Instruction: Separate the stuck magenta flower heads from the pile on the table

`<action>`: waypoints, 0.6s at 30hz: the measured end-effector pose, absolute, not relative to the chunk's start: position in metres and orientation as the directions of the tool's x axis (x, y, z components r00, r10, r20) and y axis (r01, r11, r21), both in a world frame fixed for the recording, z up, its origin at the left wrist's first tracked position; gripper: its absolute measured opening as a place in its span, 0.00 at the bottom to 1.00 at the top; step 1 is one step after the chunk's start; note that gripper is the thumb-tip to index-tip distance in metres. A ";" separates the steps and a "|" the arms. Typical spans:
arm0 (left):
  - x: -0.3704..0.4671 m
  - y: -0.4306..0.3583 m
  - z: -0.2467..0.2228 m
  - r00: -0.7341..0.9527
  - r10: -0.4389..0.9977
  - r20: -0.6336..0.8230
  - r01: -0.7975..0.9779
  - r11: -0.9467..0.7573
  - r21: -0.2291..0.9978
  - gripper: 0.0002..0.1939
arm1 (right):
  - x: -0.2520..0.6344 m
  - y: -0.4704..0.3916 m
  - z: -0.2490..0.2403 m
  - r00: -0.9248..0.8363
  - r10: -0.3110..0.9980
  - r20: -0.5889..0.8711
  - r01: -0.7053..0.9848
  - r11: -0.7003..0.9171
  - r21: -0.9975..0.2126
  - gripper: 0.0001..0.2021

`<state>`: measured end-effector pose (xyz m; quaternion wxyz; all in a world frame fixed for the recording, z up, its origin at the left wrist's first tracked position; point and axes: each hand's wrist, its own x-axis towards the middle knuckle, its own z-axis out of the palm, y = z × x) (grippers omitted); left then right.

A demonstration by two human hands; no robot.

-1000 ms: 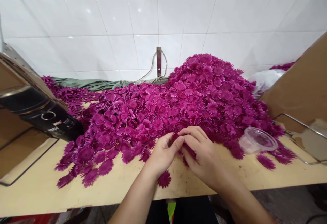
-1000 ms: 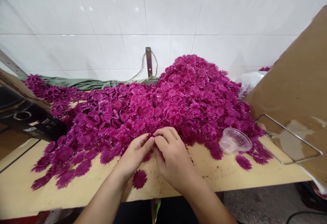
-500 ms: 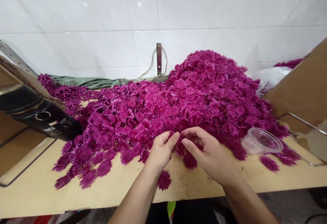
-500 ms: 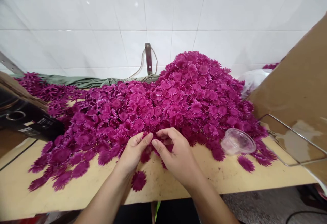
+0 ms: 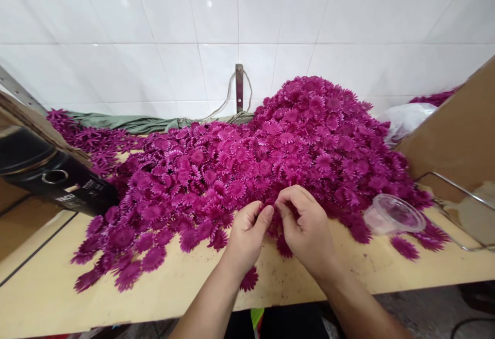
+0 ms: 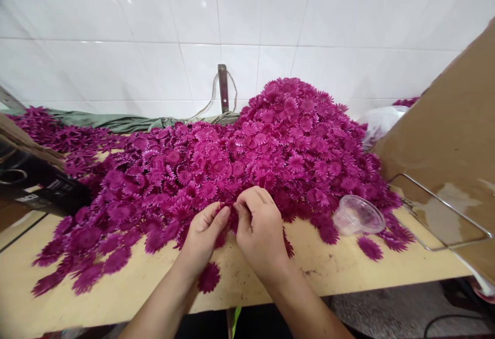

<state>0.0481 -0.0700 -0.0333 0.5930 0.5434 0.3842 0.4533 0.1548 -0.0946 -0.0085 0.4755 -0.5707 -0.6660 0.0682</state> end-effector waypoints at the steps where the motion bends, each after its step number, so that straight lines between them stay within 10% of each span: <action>1: 0.045 -0.071 -0.034 0.264 0.964 0.038 -0.147 0.001 0.989 0.24 | 0.158 -0.093 -0.007 0.127 0.788 0.602 0.732 0.335 -0.593 0.09; 8: 0.015 -0.073 -0.034 0.059 0.998 0.001 -0.378 0.021 0.926 0.18 | 0.231 -0.071 0.006 0.579 0.557 0.596 0.707 0.022 -0.707 0.03; 18: 0.030 -0.072 -0.030 0.294 0.956 -0.017 -0.267 0.099 0.958 0.13 | 0.198 -0.078 0.004 0.193 0.812 0.551 0.748 0.242 -0.618 0.09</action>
